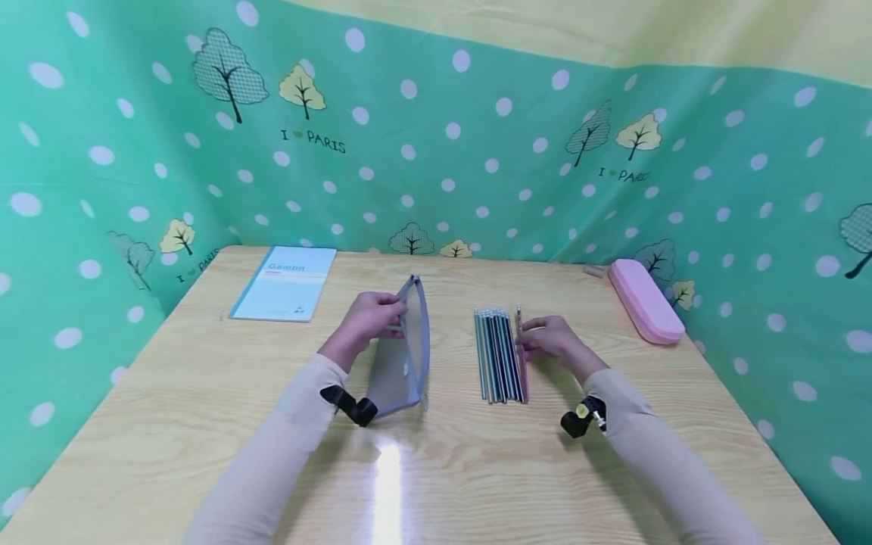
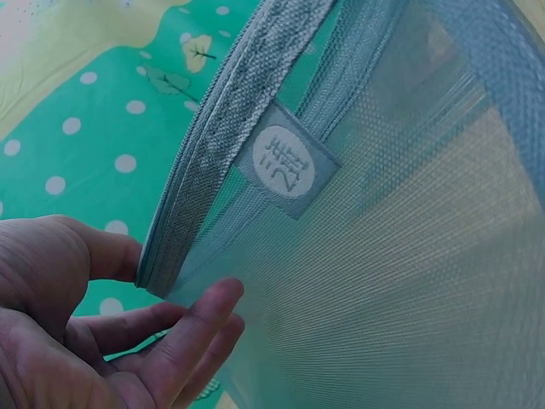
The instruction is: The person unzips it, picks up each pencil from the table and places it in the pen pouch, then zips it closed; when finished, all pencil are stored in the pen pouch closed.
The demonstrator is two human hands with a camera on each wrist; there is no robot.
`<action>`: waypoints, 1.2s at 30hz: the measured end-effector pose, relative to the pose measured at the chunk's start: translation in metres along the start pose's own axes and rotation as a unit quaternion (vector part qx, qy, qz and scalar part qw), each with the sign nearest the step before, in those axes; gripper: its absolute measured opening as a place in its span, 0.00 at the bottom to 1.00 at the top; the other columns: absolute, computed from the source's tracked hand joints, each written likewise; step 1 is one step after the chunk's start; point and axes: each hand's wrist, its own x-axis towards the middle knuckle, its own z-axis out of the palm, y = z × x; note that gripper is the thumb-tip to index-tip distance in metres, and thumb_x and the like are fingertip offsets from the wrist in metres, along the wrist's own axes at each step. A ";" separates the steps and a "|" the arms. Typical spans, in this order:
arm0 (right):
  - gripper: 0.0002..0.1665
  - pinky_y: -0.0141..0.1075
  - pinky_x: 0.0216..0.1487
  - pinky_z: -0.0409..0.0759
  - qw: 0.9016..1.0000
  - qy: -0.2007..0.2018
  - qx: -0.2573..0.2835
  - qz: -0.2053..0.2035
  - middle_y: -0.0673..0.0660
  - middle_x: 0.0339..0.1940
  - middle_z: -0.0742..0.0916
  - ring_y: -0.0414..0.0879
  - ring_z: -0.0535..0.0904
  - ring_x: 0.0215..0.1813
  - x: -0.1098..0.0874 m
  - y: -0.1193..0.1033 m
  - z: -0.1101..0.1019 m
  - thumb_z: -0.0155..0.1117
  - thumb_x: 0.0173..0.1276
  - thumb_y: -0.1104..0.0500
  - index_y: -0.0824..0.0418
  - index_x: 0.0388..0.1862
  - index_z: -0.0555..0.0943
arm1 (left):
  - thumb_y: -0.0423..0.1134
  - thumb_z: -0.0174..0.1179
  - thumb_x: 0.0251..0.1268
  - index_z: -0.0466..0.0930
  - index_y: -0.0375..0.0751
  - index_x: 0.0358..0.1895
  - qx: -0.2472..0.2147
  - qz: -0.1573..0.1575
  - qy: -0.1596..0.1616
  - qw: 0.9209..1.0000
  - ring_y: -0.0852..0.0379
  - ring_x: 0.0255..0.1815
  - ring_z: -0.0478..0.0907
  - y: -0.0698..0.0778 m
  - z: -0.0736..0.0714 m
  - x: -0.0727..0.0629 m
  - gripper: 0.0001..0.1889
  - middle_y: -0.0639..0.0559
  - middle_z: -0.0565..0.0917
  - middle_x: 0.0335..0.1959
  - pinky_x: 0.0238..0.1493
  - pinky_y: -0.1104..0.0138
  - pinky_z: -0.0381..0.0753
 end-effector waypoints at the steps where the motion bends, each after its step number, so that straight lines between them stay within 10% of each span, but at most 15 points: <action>1: 0.26 0.31 0.34 0.90 1.000 -0.005 0.012 -0.001 0.59 0.31 0.89 0.41 0.86 0.29 -0.001 -0.001 0.000 0.63 0.69 0.71 0.85 0.62 0.71 | 0.34 0.57 0.75 0.68 0.28 0.74 0.000 0.002 0.000 1.000 0.48 0.50 0.82 0.001 0.001 0.000 0.28 0.33 0.78 0.59 0.45 0.64 0.92; 14: 0.38 0.28 0.41 0.90 0.995 -0.022 0.093 -0.009 0.55 0.35 0.90 0.39 0.88 0.33 -0.018 -0.022 0.009 0.58 0.75 0.73 0.77 0.79 0.56 | 0.33 0.58 0.76 0.71 0.27 0.71 -0.001 0.010 -0.009 1.000 0.45 0.51 0.83 0.009 0.017 0.008 0.25 0.32 0.80 0.58 0.44 0.64 0.92; 36: 0.40 0.28 0.39 0.89 0.985 -0.065 0.150 -0.054 0.50 0.32 0.90 0.38 0.88 0.34 -0.019 -0.049 0.074 0.55 0.77 0.74 0.70 0.83 0.53 | 0.31 0.59 0.74 0.71 0.25 0.69 -0.014 0.004 0.007 1.000 0.53 0.40 0.81 0.003 0.005 0.000 0.24 0.37 0.80 0.49 0.42 0.64 0.92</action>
